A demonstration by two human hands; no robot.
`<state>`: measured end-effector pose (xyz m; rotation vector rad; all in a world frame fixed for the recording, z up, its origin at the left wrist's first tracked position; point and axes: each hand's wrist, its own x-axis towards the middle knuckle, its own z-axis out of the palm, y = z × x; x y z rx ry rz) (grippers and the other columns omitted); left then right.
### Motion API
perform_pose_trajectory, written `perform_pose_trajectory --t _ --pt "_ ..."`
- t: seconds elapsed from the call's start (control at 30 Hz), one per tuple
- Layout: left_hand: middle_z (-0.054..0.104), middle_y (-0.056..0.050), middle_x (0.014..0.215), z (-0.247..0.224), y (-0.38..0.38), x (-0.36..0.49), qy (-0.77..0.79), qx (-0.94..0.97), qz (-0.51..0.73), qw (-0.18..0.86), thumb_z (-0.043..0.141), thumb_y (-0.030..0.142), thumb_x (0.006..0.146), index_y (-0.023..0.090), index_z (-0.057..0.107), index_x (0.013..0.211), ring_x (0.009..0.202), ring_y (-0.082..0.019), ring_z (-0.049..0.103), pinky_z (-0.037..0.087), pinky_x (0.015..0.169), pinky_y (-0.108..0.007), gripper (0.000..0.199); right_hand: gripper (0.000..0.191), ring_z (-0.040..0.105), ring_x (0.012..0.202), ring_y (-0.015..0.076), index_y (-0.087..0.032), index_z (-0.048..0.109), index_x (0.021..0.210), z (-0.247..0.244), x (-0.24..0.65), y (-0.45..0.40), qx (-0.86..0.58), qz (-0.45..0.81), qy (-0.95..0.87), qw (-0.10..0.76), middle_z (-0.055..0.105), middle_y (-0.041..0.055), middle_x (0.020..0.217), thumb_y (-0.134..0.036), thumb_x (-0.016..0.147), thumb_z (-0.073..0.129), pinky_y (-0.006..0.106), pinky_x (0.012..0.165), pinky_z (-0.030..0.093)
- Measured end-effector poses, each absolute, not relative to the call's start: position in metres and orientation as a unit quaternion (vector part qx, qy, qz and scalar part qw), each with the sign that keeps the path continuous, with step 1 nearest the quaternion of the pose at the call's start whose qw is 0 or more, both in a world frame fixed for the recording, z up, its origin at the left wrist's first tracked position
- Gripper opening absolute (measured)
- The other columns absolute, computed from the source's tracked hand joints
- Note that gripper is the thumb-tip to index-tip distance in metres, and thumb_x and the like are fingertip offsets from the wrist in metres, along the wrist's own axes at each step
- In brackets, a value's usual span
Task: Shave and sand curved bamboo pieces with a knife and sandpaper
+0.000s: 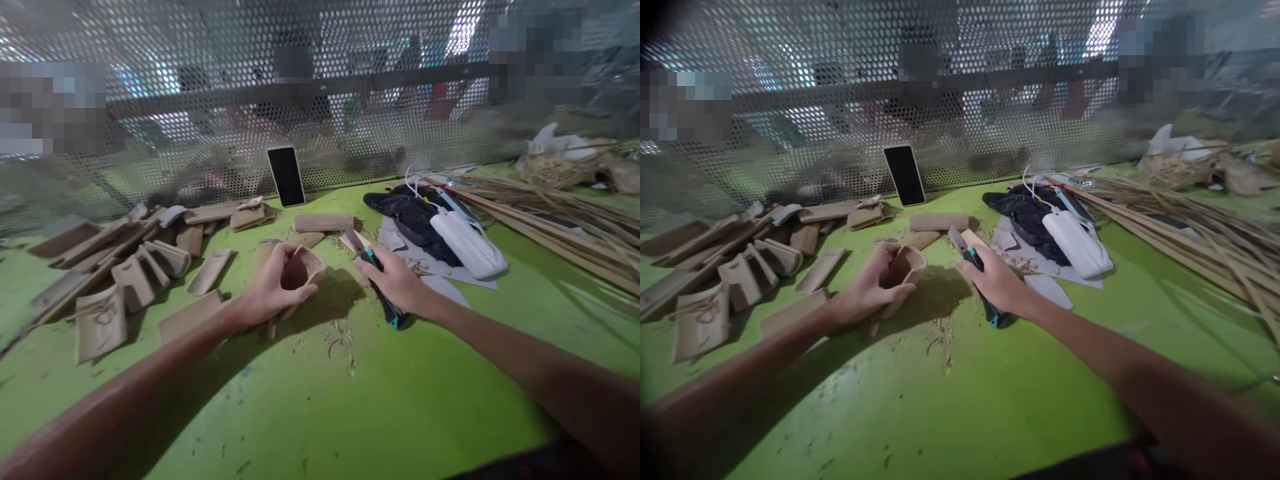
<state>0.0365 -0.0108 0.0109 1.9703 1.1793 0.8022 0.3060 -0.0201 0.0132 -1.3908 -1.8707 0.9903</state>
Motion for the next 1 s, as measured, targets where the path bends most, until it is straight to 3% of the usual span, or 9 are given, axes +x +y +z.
perform_pose_trajectory --t 0.13,0.3,0.6,1.0 --pt "0.061 -0.008 0.108 0.015 -0.007 0.033 0.464 0.675 0.356 0.449 0.073 0.050 0.083 0.020 0.046 0.118 0.097 -0.022 0.062 0.052 0.082 -0.037 0.053 0.032 0.052 0.052 0.0112 -0.023 0.044 0.086 0.005 0.309 -0.018 -0.515 0.463 -0.639 0.335 0.051 -0.0064 0.066 -0.051 0.099 0.050 0.026 0.052 0.042" --pt "0.061 -0.004 0.095 0.017 0.003 0.032 0.493 0.606 0.385 0.493 0.075 0.055 0.076 0.018 0.052 0.114 0.083 -0.020 0.061 0.048 0.071 -0.033 0.058 0.037 0.050 0.051 0.0097 -0.022 0.045 0.083 0.000 0.312 -0.020 -0.508 0.497 -0.604 0.362 0.051 -0.0072 0.064 -0.056 0.098 0.053 0.024 0.050 0.042" --pt "0.060 -0.003 0.095 0.017 0.004 0.029 0.459 0.565 0.402 0.556 0.086 0.043 0.069 0.017 0.058 0.109 0.084 -0.017 0.058 0.048 0.072 -0.028 0.055 0.045 0.050 0.044 0.0103 -0.022 0.051 0.080 -0.005 0.317 -0.022 -0.515 0.511 -0.529 0.440 0.055 -0.0053 0.059 -0.064 0.088 0.066 0.023 0.040 0.042" --pt "0.066 -0.004 0.093 0.015 0.006 0.029 0.458 0.488 0.460 0.584 0.089 0.045 0.070 0.016 0.059 0.108 0.081 -0.018 0.064 0.051 0.066 -0.026 0.056 0.036 0.052 0.049 0.0109 -0.021 0.057 0.076 -0.008 0.323 -0.025 -0.509 0.488 -0.530 0.470 0.057 -0.0022 0.062 -0.053 0.093 0.065 0.024 0.044 0.041"
